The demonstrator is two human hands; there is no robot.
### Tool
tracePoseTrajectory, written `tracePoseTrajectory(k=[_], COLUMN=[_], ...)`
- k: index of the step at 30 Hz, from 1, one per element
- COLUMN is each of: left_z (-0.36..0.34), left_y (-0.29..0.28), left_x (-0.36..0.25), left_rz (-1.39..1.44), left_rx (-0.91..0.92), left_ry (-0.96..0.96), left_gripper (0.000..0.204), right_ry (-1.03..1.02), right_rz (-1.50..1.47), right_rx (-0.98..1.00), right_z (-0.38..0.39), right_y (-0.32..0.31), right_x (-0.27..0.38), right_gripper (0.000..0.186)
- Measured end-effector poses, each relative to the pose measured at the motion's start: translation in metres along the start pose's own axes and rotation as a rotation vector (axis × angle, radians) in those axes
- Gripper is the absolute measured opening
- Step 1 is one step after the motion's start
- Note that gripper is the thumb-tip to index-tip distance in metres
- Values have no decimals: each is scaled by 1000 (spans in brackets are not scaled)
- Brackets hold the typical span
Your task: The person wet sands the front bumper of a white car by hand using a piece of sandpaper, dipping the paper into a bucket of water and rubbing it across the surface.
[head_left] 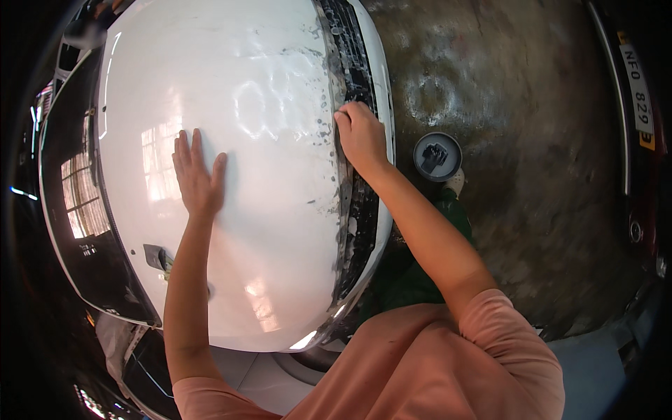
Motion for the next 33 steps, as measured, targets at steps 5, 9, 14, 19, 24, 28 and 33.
tracePoseTrajectory(k=[5,9,14,19,24,28,33], left_z=[-8,-1,-8,-8,-10,-8,-11], left_y=[2,3,2,5,8,9,9], left_x=[-4,2,1,2,3,2,2], left_rz=[-3,-32,-27,-45,-59,-47,-45], left_rx=[17,62,67,73,92,82,84], left_ry=[0,-21,-23,-21,-33,-19,-11], left_gripper=[67,69,73,74,76,76,77], right_ry=[-37,61,200,210,205,140,124], right_rz=[48,-11,-107,-136,-169,-152,-153], right_rx=[-50,105,123,260,217,261,281], right_z=[-72,-45,-83,-74,-92,-83,-84], right_y=[13,16,25,24,31,24,27], right_x=[-6,-14,-40,-41,-48,-44,-47], right_gripper=[18,20,21,19,21,22,17])
Point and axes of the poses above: each hand's wrist, its own z-axis away from the middle knuckle, its own y-axis out of the palm, x = y × z, the point moved 10 cm from there along -z, towards the middle knuckle, and after that the axes turned 8 degrees about -x, right-handed, at the moved point
